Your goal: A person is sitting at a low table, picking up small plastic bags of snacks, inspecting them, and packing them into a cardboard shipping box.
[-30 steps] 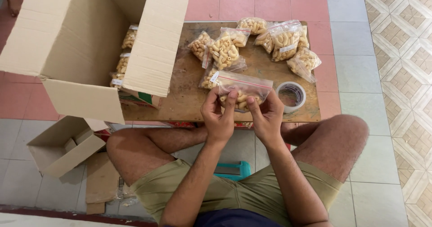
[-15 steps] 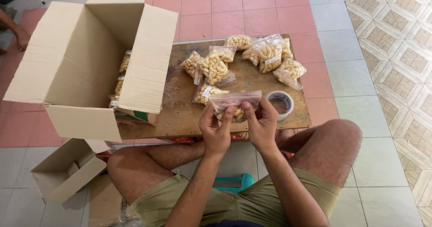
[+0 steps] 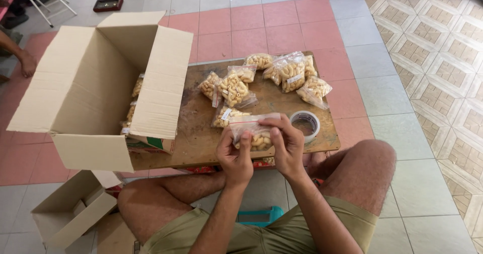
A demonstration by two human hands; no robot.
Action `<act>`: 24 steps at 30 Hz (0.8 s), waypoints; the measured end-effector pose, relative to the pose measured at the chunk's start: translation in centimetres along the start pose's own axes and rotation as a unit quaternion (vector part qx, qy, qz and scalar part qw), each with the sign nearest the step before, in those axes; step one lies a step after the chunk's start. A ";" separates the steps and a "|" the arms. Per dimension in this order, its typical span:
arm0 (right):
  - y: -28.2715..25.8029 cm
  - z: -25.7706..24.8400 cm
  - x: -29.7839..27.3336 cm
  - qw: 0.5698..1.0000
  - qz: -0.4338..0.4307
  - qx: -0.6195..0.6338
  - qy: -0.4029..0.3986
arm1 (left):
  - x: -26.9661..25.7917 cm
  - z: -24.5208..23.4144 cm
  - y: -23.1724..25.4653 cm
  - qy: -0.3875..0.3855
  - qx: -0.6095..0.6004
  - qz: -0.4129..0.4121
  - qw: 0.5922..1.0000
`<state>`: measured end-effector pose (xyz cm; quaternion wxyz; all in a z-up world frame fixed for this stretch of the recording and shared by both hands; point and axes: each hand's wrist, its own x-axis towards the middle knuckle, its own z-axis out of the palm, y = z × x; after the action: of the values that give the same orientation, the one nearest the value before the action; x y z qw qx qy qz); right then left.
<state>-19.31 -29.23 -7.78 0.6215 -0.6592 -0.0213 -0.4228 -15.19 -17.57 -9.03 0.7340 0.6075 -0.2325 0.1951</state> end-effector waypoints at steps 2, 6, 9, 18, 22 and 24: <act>0.2 -0.3 0.1 0.998 -0.046 -0.011 -0.050 | -0.2 -0.1 -0.5 0.012 -0.023 -0.019 0.999; -0.3 -0.7 0.8 0.993 -0.077 -0.032 -0.088 | 0.5 -0.6 0.7 0.029 -0.035 -0.027 0.999; -1.6 -1.0 1.5 0.979 -0.144 -0.052 -0.132 | 1.0 -1.0 2.3 0.041 -0.017 -0.064 0.997; -0.4 -0.3 0.0 0.972 -0.158 -0.052 -0.163 | 2.6 -0.8 4.2 0.068 0.008 -0.015 0.998; -0.1 -0.2 -0.5 0.972 -0.167 -0.055 -0.157 | 2.4 -1.3 4.6 0.035 0.002 -0.067 0.997; 0.1 -0.4 -0.4 0.971 -0.173 -0.059 -0.155 | 2.8 -1.5 5.0 0.020 -0.002 -0.088 0.996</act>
<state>-19.70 -29.38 -8.18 0.4879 -0.7384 -0.2063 -0.4173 -15.55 -15.13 -3.66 0.7542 0.6198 -0.1638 0.1419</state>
